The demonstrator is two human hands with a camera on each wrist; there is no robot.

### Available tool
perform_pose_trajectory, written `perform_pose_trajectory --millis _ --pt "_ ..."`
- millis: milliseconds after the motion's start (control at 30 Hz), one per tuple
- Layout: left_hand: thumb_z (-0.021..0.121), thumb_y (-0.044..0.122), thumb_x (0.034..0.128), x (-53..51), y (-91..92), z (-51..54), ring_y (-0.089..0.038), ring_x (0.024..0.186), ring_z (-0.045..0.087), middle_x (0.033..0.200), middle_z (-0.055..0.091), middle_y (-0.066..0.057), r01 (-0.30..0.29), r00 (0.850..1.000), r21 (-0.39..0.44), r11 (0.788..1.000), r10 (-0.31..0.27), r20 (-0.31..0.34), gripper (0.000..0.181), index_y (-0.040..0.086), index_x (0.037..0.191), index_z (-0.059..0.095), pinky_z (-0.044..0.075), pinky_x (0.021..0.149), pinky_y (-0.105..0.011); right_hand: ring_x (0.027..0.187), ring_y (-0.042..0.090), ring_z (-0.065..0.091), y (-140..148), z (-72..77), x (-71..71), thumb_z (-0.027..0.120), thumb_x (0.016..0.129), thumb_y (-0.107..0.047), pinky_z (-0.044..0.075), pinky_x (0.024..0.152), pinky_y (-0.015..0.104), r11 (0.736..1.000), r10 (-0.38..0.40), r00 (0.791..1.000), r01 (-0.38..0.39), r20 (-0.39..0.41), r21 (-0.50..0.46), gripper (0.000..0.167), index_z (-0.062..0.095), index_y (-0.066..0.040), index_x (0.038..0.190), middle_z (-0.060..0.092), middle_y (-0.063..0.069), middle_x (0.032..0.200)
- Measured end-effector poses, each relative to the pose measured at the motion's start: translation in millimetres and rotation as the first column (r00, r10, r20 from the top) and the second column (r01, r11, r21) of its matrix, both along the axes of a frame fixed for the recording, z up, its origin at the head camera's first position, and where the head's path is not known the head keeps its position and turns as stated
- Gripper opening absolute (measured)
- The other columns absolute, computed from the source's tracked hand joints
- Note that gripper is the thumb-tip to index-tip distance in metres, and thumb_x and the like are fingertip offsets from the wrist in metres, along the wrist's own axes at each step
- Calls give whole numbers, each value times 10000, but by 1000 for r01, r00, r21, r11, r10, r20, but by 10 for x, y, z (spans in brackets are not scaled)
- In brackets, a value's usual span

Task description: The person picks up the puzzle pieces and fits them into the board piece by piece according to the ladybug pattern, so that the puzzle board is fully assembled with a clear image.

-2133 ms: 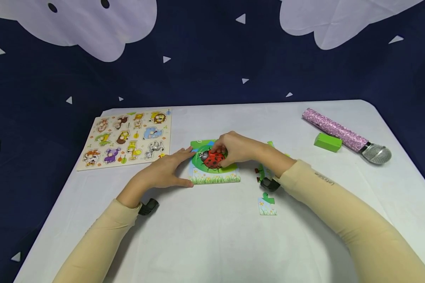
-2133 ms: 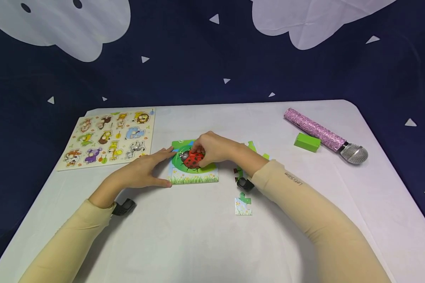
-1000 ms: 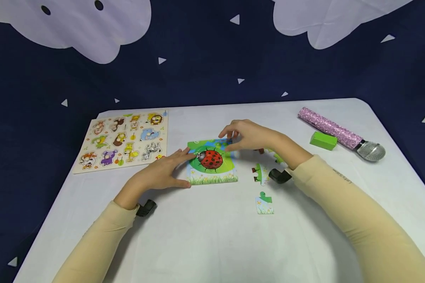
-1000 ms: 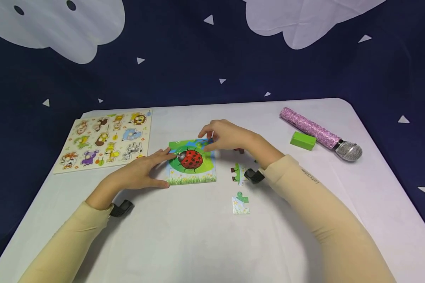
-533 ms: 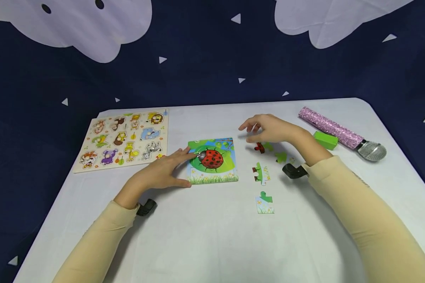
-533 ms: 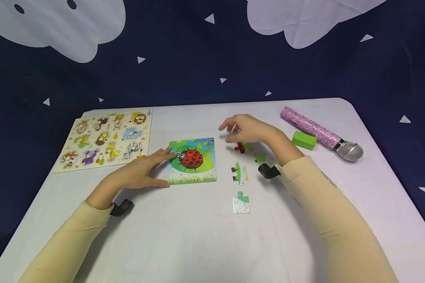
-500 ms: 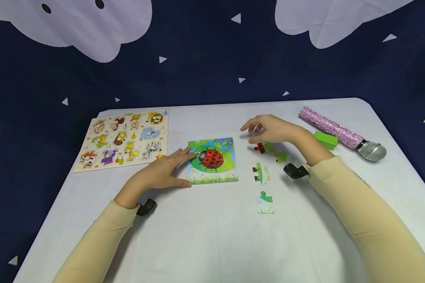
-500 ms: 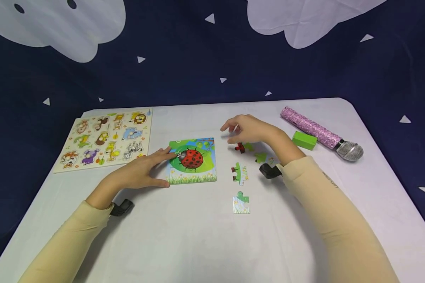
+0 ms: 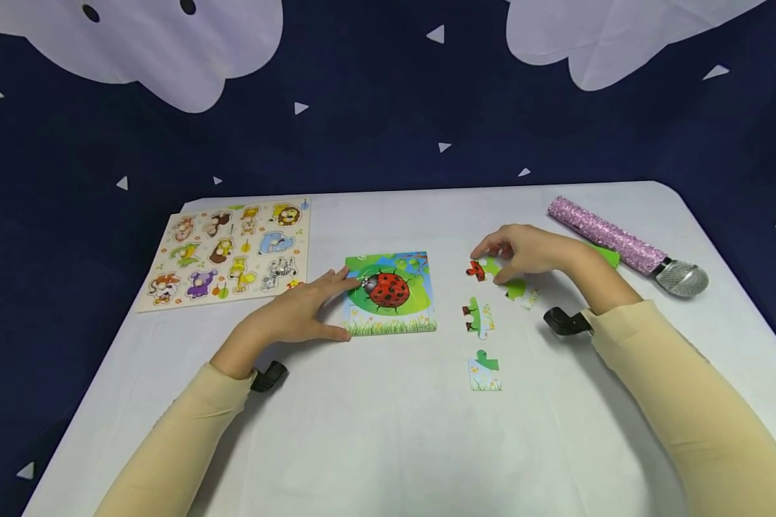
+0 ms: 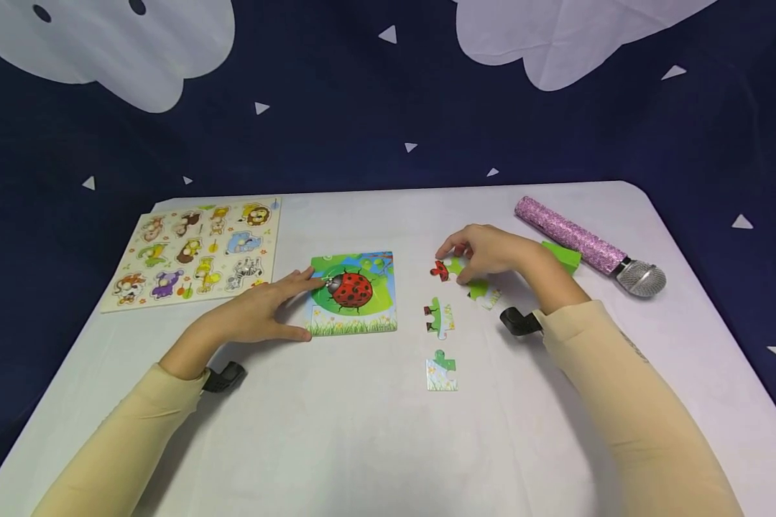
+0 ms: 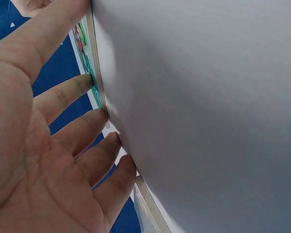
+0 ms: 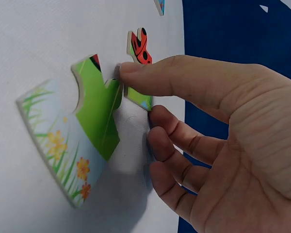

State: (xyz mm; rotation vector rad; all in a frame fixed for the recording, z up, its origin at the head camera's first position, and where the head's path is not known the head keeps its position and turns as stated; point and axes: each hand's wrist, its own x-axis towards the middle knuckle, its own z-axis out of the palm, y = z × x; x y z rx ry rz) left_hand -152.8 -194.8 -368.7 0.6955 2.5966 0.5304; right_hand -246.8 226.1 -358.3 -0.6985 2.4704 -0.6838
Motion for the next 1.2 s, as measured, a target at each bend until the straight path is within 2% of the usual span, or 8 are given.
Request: perform_pose_trajectory --millis 367,700,967,1200 --pt "881 440 890 -4 -1 -10 -419 1661 202 1793 200 -141 -1 1000 3 1000 1 0 957 223 1682 390 241 1284 -728 1106 281 610 31 -27 39 868 851 -62 508 1012 477 1000 -8 1000 8 9 -11 487 756 -143 1318 668 120 1217" --pt "880 439 891 0 0 -10 -424 1660 203 1791 212 -143 5 1000 13 1000 -5 -2 947 212 1676 402 246 1280 -732 922 192 594 61 -115 30 874 837 -101 499 843 349 1000 20 996 -19 -89 8 436 782 -168 1258 688 52 1057" --pt "879 432 893 15 -7 -4 -418 1663 198 1794 206 -136 -5 1000 18 1000 5 1 944 217 1677 400 240 1287 -723 920 181 591 74 -166 0 893 820 -126 501 841 327 1000 13 993 -13 -117 -3 417 792 -177 1221 681 23 1006" --pt "878 436 893 17 -6 -5 -417 1660 210 1793 211 -137 -3 1000 14 1000 3 -6 939 213 1674 407 256 1290 -707 926 181 583 75 -169 15 901 819 -130 494 844 322 1000 5 994 -7 -111 -15 407 795 -175 1210 670 21 992"
